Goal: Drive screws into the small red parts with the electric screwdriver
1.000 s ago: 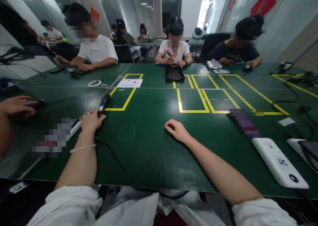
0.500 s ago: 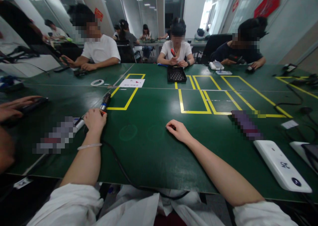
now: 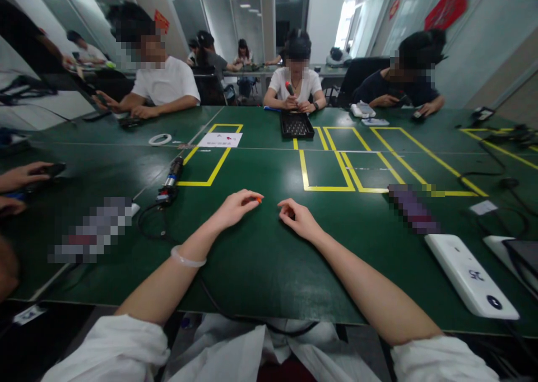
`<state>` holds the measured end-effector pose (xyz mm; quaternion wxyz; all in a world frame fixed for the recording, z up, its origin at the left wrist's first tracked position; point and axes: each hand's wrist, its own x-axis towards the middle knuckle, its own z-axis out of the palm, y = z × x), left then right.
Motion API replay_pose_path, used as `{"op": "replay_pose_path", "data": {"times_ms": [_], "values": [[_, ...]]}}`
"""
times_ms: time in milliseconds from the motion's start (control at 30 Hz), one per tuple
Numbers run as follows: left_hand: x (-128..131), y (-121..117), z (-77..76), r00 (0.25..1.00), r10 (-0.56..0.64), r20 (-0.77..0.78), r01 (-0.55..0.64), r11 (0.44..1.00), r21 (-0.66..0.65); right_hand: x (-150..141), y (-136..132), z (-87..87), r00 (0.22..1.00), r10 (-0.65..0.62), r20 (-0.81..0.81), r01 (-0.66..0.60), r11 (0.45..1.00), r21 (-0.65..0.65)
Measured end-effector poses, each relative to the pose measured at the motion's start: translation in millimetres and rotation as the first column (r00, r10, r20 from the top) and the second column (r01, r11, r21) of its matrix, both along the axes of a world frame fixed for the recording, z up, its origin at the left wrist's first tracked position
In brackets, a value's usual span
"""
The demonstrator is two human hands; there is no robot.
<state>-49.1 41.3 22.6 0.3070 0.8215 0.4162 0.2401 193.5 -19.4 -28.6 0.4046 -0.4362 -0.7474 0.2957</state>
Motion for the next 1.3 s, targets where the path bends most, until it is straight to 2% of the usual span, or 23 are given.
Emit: {"op": "replay_pose_path", "data": {"times_ms": [100,267,467,600,733,833,1000,1167,1300], "values": [[27,-17,1.3,0.994,-0.095,0.048,0.1,0.986,-0.133,-1,-2,2.5,0.999,0.046,-0.026,-0.046,0.999,-0.005],[34,-27,-6.2,0.972,-0.123,0.202,0.183,0.932,-0.313,-4,-3,1.4,0.995,0.093,0.034,-0.094,0.995,0.023],[35,-33,-11.4,0.963,-0.112,0.246,0.195,0.919,-0.343,-5,-3,1.8,0.992,0.112,0.055,-0.113,0.994,0.001],[39,-37,-13.7,0.962,-0.104,0.252,0.179,0.937,-0.299,-4,-2,3.4,0.995,0.096,0.02,-0.095,0.995,-0.018],[39,-39,-15.5,0.976,-0.122,0.18,0.145,0.982,-0.124,-4,-2,4.4,0.998,0.057,-0.032,-0.059,0.996,-0.067],[39,-41,-13.7,0.982,-0.133,0.133,0.137,0.99,-0.018,-3,-2,5.1,0.997,0.056,-0.049,-0.06,0.995,-0.084],[40,-43,-10.0,0.984,-0.116,0.133,0.118,0.993,-0.006,-4,-3,5.4,0.994,0.083,-0.068,-0.087,0.994,-0.068],[41,-46,-8.1,0.984,-0.125,0.127,0.128,0.992,-0.021,-3,-2,4.2,0.998,0.042,-0.057,-0.047,0.995,-0.087],[41,-49,-7.5,0.994,-0.097,0.049,0.095,0.994,0.05,-1,-1,4.2,0.997,0.029,-0.076,-0.04,0.989,-0.143]]}}
